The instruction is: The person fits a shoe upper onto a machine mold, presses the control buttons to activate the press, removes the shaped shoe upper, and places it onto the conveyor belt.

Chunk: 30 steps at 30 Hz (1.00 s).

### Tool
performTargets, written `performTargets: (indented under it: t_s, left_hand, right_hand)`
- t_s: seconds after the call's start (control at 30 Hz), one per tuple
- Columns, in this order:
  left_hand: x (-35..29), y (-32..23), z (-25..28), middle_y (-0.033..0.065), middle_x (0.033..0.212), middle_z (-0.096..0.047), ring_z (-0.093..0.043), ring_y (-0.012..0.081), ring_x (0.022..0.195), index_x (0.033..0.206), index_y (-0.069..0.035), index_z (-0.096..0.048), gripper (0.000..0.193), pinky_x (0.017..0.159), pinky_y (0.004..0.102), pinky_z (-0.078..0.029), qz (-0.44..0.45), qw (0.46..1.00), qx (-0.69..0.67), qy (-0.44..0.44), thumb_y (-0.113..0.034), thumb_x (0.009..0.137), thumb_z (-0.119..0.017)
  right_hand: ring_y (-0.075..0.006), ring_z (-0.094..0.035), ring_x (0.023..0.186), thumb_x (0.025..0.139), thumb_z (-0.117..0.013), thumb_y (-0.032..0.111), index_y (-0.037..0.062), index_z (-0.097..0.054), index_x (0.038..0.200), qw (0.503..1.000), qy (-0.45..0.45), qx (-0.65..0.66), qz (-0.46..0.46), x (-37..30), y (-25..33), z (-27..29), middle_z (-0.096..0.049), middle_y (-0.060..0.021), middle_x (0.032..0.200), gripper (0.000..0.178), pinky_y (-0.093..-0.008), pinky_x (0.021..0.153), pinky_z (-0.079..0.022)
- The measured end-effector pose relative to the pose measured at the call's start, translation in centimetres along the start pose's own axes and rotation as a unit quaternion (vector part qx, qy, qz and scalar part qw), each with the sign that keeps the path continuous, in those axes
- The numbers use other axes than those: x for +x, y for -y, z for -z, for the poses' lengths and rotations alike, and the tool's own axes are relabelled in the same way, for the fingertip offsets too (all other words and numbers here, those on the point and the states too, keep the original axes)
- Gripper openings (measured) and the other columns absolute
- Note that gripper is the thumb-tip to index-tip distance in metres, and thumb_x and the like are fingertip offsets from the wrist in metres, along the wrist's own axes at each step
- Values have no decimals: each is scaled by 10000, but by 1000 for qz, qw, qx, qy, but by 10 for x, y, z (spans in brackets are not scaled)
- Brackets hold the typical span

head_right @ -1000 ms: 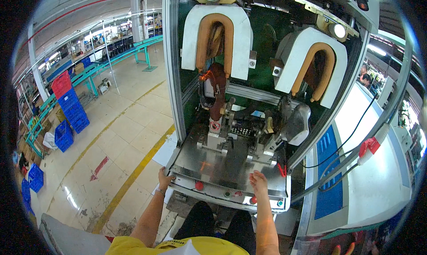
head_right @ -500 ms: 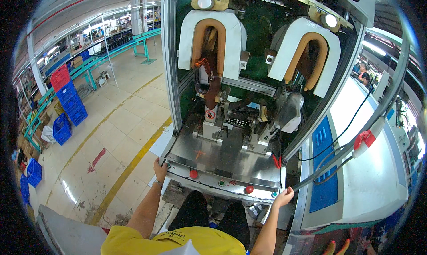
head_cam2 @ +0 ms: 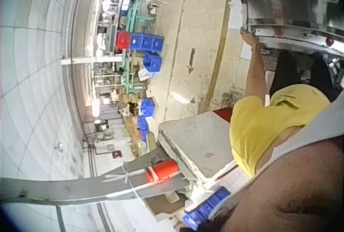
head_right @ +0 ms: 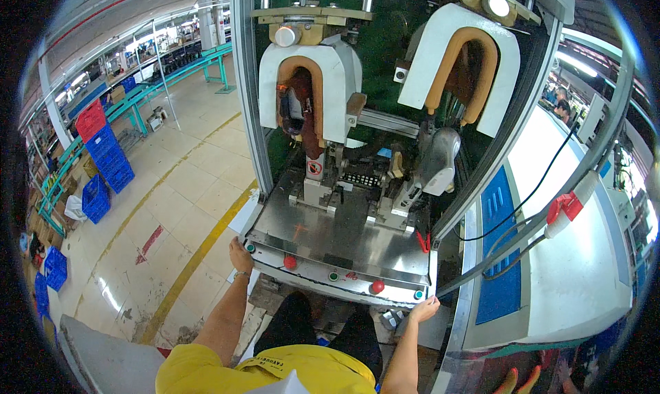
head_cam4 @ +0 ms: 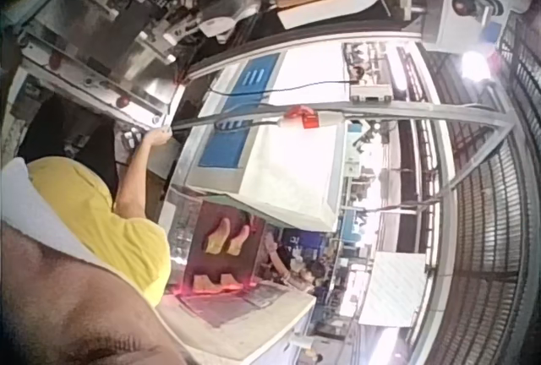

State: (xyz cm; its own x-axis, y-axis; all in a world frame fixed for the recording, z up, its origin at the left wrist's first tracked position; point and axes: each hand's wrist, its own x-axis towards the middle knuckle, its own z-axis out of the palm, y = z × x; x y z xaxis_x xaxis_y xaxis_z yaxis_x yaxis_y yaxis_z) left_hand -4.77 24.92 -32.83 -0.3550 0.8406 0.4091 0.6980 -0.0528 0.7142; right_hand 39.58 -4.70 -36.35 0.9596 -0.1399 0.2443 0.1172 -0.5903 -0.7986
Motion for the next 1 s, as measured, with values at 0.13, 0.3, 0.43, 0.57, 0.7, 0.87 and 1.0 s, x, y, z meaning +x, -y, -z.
performTargets:
  t_s: [0.13, 0.3, 0.43, 0.57, 0.7, 0.87, 1.0]
  left_hand:
    - [0, -1, -3, 170, 980, -504, -494, 332, 870, 1033, -8, -469, 256, 755, 386, -392, -2, 1000, 6, -16, -68, 789, -420]
    - [-3, 4, -2, 177, 969, -507, -492, 332, 880, 1029, -2, -475, 257, 755, 382, -394, -20, 1000, -3, -24, -67, 786, -425]
    - [-4, 6, -7, 179, 963, -506, -494, 335, 873, 1036, -4, -474, 262, 750, 379, -397, -29, 999, -23, -27, -63, 785, -424]
    - [-3, 7, -5, 188, 1002, -492, -495, 325, 899, 1066, -5, -460, 288, 768, 365, -395, -23, 999, -31, -30, -82, 790, -436]
    - [1, 10, -10, 185, 1063, -474, -491, 300, 950, 1107, 4, -430, 333, 810, 346, -386, 33, 996, -76, -37, -137, 806, -451]
    - [-8, 13, -12, 197, 1078, -465, -482, 296, 956, 1111, 38, -407, 407, 813, 337, -383, 63, 993, -95, -41, -206, 797, -490]
    - [-4, 32, -15, 201, 1036, -490, -494, 309, 918, 1084, 37, -428, 427, 778, 351, -386, 84, 993, -59, -62, -272, 799, -500]
  right_hand:
    - [-345, -520, 827, 833, -422, 309, -7, -529, 919, 999, 9, 27, -22, 0, -2, 0, -553, -201, 901, 344, -397, 711, -388]
    - [-324, -506, 818, 831, -442, 269, -27, -528, 906, 996, 3, 81, -27, -2, 0, 2, -541, -194, 884, 318, -385, 725, -373]
    - [-321, -506, 808, 828, -449, 262, -30, -528, 899, 993, -11, 113, -36, -1, -3, 3, -545, -192, 879, 311, -382, 723, -373]
    - [-324, -519, 788, 813, -458, 267, -7, -523, 841, 999, 32, 35, -20, 7, -3, 4, -558, -179, 844, 283, -383, 699, -386]
    - [-345, -534, 770, 806, -420, 379, 18, -525, 781, 990, 121, -32, -57, 35, 0, 7, -568, -185, 794, 377, -414, 680, -392]
    - [-374, -522, 786, 824, -354, 402, 7, -547, 763, 986, 119, -69, -91, 38, 17, 11, -567, -201, 814, 444, -444, 667, -388]
    - [-382, -513, 729, 822, -368, 405, 13, -519, 689, 992, 106, -44, -58, 36, 9, 5, -559, -197, 755, 440, -454, 627, -377]
